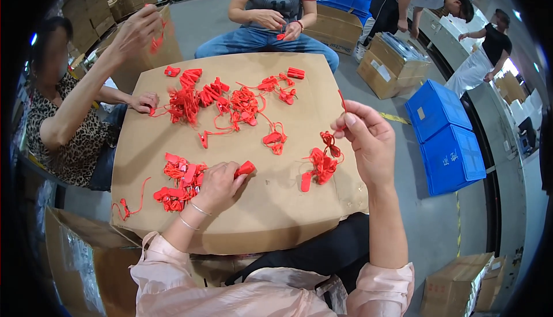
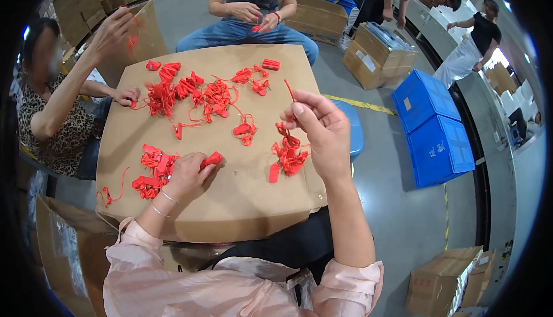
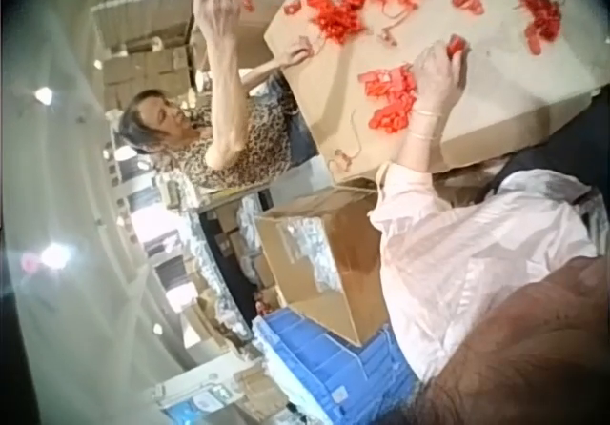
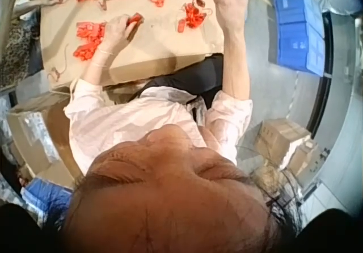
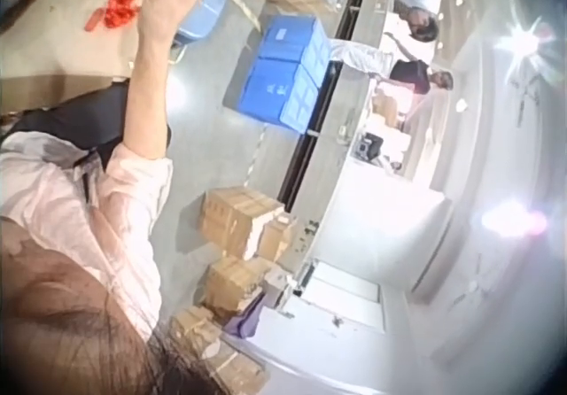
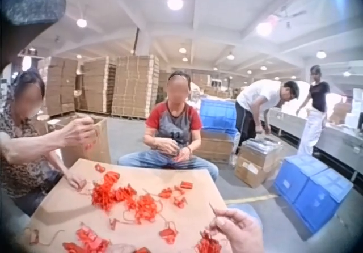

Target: Tying strings onto small red product labels at a factory workstation.

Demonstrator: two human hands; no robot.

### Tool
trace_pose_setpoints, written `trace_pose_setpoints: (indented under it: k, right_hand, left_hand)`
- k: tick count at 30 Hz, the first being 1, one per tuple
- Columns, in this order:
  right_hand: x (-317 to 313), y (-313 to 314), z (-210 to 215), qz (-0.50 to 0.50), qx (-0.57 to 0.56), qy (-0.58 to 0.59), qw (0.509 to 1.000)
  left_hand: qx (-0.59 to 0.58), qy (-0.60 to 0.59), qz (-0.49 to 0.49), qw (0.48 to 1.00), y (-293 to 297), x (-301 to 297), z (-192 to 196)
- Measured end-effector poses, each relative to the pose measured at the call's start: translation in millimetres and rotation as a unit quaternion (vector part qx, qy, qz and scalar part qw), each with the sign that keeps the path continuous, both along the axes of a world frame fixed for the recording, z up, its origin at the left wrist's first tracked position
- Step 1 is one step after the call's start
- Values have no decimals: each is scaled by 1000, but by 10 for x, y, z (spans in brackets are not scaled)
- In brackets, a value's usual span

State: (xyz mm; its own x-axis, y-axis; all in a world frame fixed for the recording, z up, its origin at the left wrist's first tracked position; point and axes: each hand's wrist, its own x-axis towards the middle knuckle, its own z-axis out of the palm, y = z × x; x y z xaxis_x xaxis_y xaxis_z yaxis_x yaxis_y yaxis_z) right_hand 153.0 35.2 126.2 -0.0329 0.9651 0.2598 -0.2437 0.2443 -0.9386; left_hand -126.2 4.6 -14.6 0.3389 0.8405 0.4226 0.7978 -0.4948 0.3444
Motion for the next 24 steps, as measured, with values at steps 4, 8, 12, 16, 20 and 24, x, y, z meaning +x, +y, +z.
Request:
trace_pose_setpoints:
  k: [4,8,12,16,20,24]
  right_hand:
    - [-54,-21,241,11,52,13,998]
    - [-76,-128,407,18,93,39,995]
    - [-102,-220,420,32,106,43,993]
    - [-190,-358,217,53,48,-44,996]
    - [-388,-508,-423,80,-54,-46,994]
    - [-573,-572,-1148,17,86,-215,973]
  left_hand:
    - [15,21,-17,1000,13,-1,-13]
    - [111,-24,-39,993,34,37,76]
    - [33,-102,-2,994,-22,48,105]
    - [-305,-383,10,872,-129,132,138]
    - [-448,-460,-16,766,-255,250,129]
    - [-485,-482,-71,726,-339,261,21]
